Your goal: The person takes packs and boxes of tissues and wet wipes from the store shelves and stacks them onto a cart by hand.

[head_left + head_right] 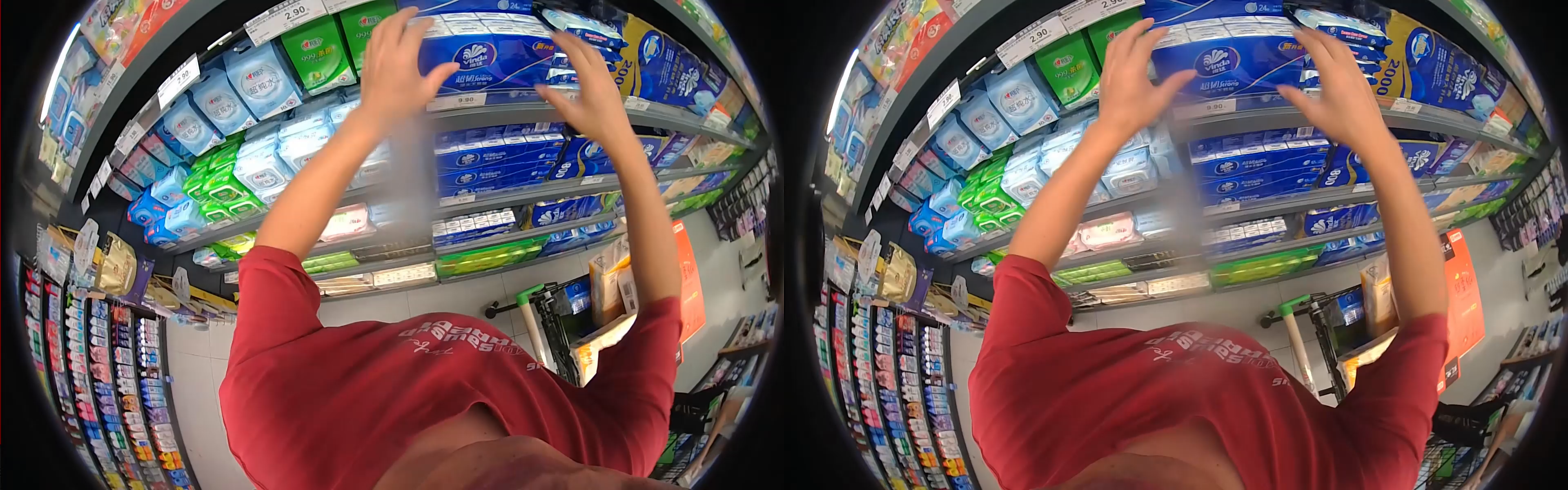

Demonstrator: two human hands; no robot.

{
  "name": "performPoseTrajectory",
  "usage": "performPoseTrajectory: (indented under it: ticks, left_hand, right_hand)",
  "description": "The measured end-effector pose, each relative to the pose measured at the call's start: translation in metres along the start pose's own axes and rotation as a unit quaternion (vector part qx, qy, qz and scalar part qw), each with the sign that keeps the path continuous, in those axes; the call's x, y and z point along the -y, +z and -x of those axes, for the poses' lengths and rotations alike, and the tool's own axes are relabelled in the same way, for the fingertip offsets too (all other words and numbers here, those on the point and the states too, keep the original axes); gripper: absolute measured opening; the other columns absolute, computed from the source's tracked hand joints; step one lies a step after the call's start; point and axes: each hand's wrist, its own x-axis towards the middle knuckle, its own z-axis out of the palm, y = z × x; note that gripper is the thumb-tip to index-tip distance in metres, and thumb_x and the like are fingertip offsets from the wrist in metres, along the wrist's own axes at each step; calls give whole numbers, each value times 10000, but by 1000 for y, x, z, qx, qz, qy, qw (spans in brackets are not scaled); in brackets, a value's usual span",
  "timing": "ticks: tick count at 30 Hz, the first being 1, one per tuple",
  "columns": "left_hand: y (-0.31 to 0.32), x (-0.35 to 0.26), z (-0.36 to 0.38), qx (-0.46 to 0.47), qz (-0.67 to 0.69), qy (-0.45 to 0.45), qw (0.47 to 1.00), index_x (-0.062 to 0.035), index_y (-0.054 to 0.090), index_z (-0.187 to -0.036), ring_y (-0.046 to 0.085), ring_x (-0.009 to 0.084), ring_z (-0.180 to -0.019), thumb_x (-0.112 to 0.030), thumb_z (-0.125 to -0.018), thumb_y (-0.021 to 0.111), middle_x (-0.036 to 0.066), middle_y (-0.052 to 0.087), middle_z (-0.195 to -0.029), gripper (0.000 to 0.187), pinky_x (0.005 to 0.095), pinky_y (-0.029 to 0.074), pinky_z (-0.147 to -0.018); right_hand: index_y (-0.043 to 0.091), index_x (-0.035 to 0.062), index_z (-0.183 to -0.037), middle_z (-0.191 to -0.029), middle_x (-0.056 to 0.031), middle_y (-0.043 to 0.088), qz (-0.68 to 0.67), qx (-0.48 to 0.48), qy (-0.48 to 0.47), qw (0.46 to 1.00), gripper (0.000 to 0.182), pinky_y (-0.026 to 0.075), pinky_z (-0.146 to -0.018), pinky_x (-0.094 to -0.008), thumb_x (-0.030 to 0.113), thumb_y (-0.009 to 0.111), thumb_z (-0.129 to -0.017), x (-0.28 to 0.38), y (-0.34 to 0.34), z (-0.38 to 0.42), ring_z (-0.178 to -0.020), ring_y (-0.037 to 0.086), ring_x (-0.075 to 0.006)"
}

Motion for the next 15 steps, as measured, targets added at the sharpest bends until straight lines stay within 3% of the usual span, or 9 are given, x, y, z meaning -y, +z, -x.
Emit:
performPoseTrajectory:
  ticks: [2, 3, 5, 9, 11, 12, 15]
  left_hand:
    - [-2, 18, -9, 86, -81, -11, 993, -47, 564, -1317, 535, 359, -1240, -428, -686, 861, 170, 548, -1359, 794, 475, 433, -1049]
    - [-2, 22, -11, 89, -76, -5, 993, -47, 564, -1317, 535, 359, -1240, -428, -686, 861, 170, 548, -1359, 794, 475, 433, -1049]
    - [-2, 26, -17, 186, -23, -99, 977, -40, 544, -1340, 534, 366, -1246, -449, -652, 876, 176, 552, -1348, 867, 454, 446, -1040]
    - [-5, 23, -30, 231, -78, -83, 966, -32, 531, -1344, 559, 363, -1222, -468, -618, 890, 179, 560, -1333, 920, 436, 473, -1010]
    - [-7, 14, -41, 273, -87, -142, 947, -25, 575, -1280, 596, 351, -1165, -389, -642, 903, 176, 587, -1292, 804, 423, 498, -968]
    - [-12, 8, -49, 288, -57, -179, 939, -44, 506, -1191, 582, 396, -1109, -282, -612, 924, 193, 547, -1167, 753, 455, 500, -926]
    - [-12, 11, -51, 275, 1, -197, 941, -38, 522, -1158, 585, 400, -1093, -268, -613, 921, 204, 544, -1158, 713, 452, 502, -914]
  right_hand:
    - [471, 85, -1420, -1351, -189, 565, 16, 1, -64, 998, 760, 439, -1043, -423, 162, 806, -742, -10, 19, -38, -1271, 516, -365]
    - [379, -51, -1449, -1399, -274, 471, 67, 158, -32, 985, 1012, 382, -1114, -440, 411, 858, -686, 0, 5, -65, -1306, 462, -403]
    - [415, -73, -1409, -1368, -276, 499, 102, 227, -36, 968, 1032, 406, -1089, -426, 409, 891, -630, -5, 14, -86, -1277, 484, -409]
    - [476, -67, -1339, -1260, -262, 557, 182, 348, -32, 919, 1038, 465, -1010, -438, 406, 932, -535, -5, 25, -111, -1204, 539, -402]
    - [493, -58, -1314, -1241, -250, 567, 210, 337, -22, 917, 1003, 479, -988, -442, 393, 933, -535, -5, 29, -114, -1186, 553, -400]
    - [493, -58, -1314, -1241, -250, 567, 211, 339, -21, 916, 1003, 479, -988, -442, 393, 933, -535, -4, 27, -116, -1186, 553, -400]
    - [523, -46, -1286, -1233, -246, 578, 207, 361, -6, 909, 951, 481, -986, -438, 385, 932, -543, -3, 25, -125, -1170, 565, -398]
